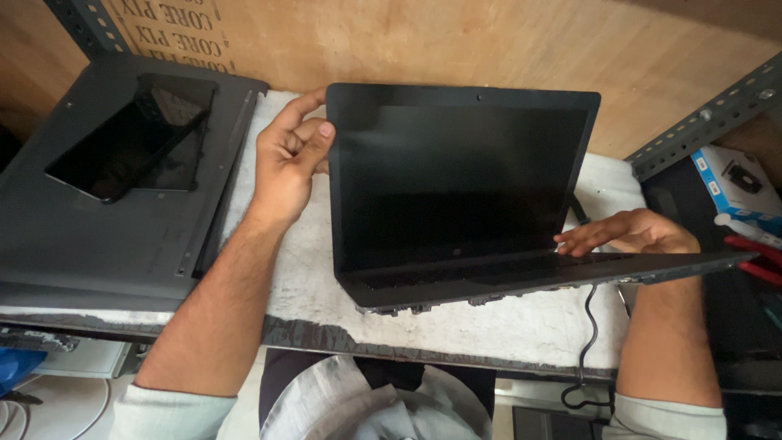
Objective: The person works on an opened laptop at a repair bench, holding and repositioning the chassis to view the exposed motherboard and screen, then removes the hard drive from the board and sets it on the bench beside the laptop.
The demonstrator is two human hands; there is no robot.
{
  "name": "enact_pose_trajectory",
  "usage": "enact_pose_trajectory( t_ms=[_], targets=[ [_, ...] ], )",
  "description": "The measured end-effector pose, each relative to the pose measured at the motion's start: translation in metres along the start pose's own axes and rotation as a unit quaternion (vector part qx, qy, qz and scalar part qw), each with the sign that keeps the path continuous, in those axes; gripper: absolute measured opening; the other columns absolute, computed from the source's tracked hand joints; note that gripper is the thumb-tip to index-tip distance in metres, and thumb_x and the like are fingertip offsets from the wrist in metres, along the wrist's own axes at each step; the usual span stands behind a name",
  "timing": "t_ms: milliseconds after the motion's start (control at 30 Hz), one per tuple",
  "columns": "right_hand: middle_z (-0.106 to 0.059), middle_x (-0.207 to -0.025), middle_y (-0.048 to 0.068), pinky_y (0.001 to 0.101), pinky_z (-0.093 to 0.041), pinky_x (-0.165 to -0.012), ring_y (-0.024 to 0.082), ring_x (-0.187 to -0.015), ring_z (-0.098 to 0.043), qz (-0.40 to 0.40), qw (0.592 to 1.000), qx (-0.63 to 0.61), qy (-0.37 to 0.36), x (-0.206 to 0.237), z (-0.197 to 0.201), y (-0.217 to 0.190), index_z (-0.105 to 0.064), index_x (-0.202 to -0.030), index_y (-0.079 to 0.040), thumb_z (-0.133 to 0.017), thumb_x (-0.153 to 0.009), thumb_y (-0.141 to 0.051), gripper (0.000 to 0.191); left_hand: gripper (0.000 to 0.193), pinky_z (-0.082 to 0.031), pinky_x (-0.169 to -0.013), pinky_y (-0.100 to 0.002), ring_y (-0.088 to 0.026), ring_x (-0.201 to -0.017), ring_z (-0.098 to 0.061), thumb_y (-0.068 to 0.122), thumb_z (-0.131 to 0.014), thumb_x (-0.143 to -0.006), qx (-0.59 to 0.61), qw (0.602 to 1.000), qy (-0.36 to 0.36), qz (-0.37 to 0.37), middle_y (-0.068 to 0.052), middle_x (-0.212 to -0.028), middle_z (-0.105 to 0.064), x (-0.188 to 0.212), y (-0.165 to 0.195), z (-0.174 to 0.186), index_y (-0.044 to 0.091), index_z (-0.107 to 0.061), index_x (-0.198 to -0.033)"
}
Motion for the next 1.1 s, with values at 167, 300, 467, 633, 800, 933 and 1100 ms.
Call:
enact_pose_trajectory(
  t_ms=[167, 300, 467, 633, 800, 933, 1100],
  targets=[
    [-0.073, -0.124, 0.038, 0.0743, -0.03, -0.124, 0.057, -0.128, -0.064, 0.013, 0.999, -0.038, 0.008, 0.001, 0.001, 0.004, -0.072, -0.126, 0.012, -0.071, -0.093, -0.036, 0.058, 0.044, -0.063, -0.073, -0.029, -0.017, -0.093, -0.074, 0.014, -0.056, -0.11, -0.004, 1.0, 0.001, 0.002, -0.015, -0.112, -0.075, -0.002, -0.001, 0.0, -0.004, -0.047, -0.148],
    [-0.073, -0.124, 0.037, 0.0738, -0.029, -0.124, 0.057, -0.128, -0.064, 0.008, 0.999, -0.031, -0.002, -0.001, 0.006, 0.005, -0.073, -0.126, 0.012, -0.07, -0.093, -0.037, 0.058, 0.044, -0.063, -0.074, -0.029, -0.017, -0.094, -0.075, 0.014, -0.056, -0.11, 0.007, 1.0, 0.002, 0.004, -0.015, -0.113, -0.075, -0.004, -0.003, 0.001, -0.004, -0.047, -0.148],
    [-0.072, -0.126, 0.037, 0.0736, -0.028, -0.126, 0.056, -0.13, -0.063, 0.019, 0.998, -0.063, -0.002, -0.005, 0.003, 0.006, -0.071, -0.13, 0.009, -0.07, -0.094, -0.033, 0.056, 0.044, -0.062, -0.072, -0.029, -0.016, -0.093, -0.074, 0.014, -0.056, -0.11, -0.001, 1.0, 0.001, 0.001, -0.015, -0.112, -0.075, -0.004, -0.003, 0.003, -0.004, -0.047, -0.149],
    [-0.072, -0.127, 0.037, 0.0727, -0.028, -0.125, 0.056, -0.13, -0.062, 0.028, 0.997, -0.073, 0.001, -0.006, -0.001, 0.006, -0.071, -0.133, 0.007, -0.07, -0.094, -0.032, 0.055, 0.043, -0.061, -0.07, -0.028, -0.016, -0.092, -0.074, 0.014, -0.056, -0.11, -0.014, 1.0, 0.007, 0.002, -0.015, -0.112, -0.075, -0.004, -0.002, 0.004, -0.004, -0.047, -0.149],
    [-0.071, -0.127, 0.037, 0.0728, -0.028, -0.126, 0.056, -0.131, -0.062, 0.02, 0.997, -0.072, -0.007, -0.011, 0.002, 0.006, -0.072, -0.131, 0.007, -0.071, -0.096, -0.033, 0.054, 0.042, -0.063, -0.074, -0.029, -0.017, -0.094, -0.075, 0.013, -0.055, -0.11, -0.002, 1.0, 0.005, 0.008, -0.014, -0.113, -0.075, -0.005, -0.002, 0.005, -0.003, -0.047, -0.148],
    [-0.072, -0.126, 0.036, 0.0705, -0.029, -0.125, 0.054, -0.129, -0.063, 0.011, 0.999, -0.039, -0.011, -0.014, 0.001, 0.004, -0.075, -0.128, 0.01, -0.07, -0.094, -0.036, 0.058, 0.042, -0.063, -0.074, -0.029, -0.017, -0.094, -0.074, 0.013, -0.056, -0.11, -0.003, 1.0, 0.007, 0.006, -0.015, -0.113, -0.075, -0.005, -0.001, 0.006, -0.003, -0.048, -0.148],
    [-0.072, -0.127, 0.036, 0.0714, -0.029, -0.126, 0.055, -0.131, -0.063, 0.02, 0.998, -0.058, -0.015, -0.012, -0.003, 0.0, -0.073, -0.128, 0.009, -0.071, -0.094, -0.032, 0.053, 0.042, -0.062, -0.073, -0.029, -0.016, -0.093, -0.074, 0.013, -0.056, -0.11, -0.008, 1.0, 0.008, 0.003, -0.015, -0.112, -0.075, -0.002, 0.0, 0.003, -0.003, -0.048, -0.148]
  ],
)
Point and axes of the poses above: each hand's wrist, its own x-axis away from the middle knuckle, its own z-axis out of the back of the hand, y = z × x, the point moved 1 cm from there along -x, towards the middle knuckle
